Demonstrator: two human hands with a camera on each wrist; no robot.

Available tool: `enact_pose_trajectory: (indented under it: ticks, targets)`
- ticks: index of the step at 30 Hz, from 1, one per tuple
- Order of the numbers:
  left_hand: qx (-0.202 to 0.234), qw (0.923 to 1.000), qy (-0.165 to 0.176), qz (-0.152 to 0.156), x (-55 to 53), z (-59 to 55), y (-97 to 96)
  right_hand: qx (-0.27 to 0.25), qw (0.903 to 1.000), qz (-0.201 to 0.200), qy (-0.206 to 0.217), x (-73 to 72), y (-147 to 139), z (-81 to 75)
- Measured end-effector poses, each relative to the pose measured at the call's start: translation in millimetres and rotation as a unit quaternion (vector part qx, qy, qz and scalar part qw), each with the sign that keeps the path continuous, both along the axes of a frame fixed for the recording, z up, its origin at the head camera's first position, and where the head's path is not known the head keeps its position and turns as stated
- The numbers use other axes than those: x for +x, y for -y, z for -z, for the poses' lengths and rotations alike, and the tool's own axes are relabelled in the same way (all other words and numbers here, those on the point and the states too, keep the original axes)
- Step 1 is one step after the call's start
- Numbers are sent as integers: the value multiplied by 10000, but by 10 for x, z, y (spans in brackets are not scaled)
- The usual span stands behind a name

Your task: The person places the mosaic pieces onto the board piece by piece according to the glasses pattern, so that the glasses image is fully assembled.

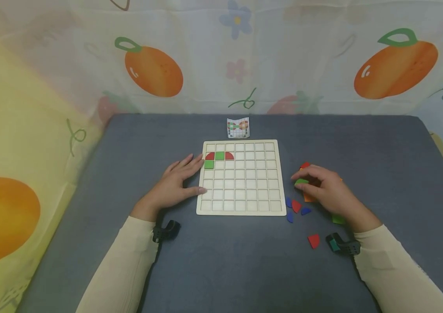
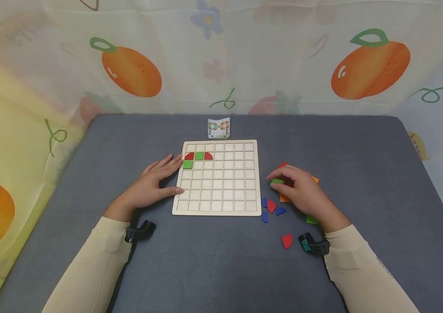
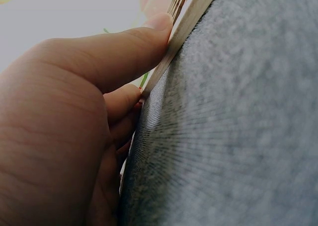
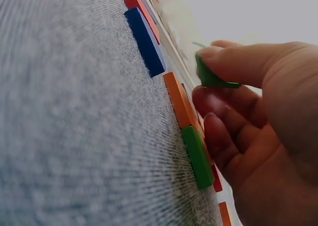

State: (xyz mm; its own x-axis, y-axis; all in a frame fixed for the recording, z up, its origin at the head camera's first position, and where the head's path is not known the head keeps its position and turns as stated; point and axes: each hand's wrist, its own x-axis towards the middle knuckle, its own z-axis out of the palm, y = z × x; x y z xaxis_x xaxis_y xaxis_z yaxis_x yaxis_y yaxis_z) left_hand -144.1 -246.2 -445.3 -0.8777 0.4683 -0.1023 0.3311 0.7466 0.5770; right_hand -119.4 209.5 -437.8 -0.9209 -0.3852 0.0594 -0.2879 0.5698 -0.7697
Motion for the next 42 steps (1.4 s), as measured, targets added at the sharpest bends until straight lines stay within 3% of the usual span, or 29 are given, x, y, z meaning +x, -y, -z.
enact_pose_trajectory:
  ticks: [4, 10, 15, 29, 42]
  targets:
    - [14, 10000, 2, 13, -3, 5, -3, -153, 9992, 253, -270, 4, 0, -6]
    - [7, 10000, -1, 11, -3, 12, -1, -243, 9983, 479, -211, 22, 6, -35]
    - [6, 10000, 25, -1, -4, 10, -3, -314, 9983, 472, -145, 29, 22, -51]
    - [37, 10000, 40, -9, -1, -6, -3, -1198, 9908, 233, 589, 67, 133, -117]
    - [23, 10000, 35, -18, 8, -9, -3, -1215, 9908, 363, 470, 106, 228, -195]
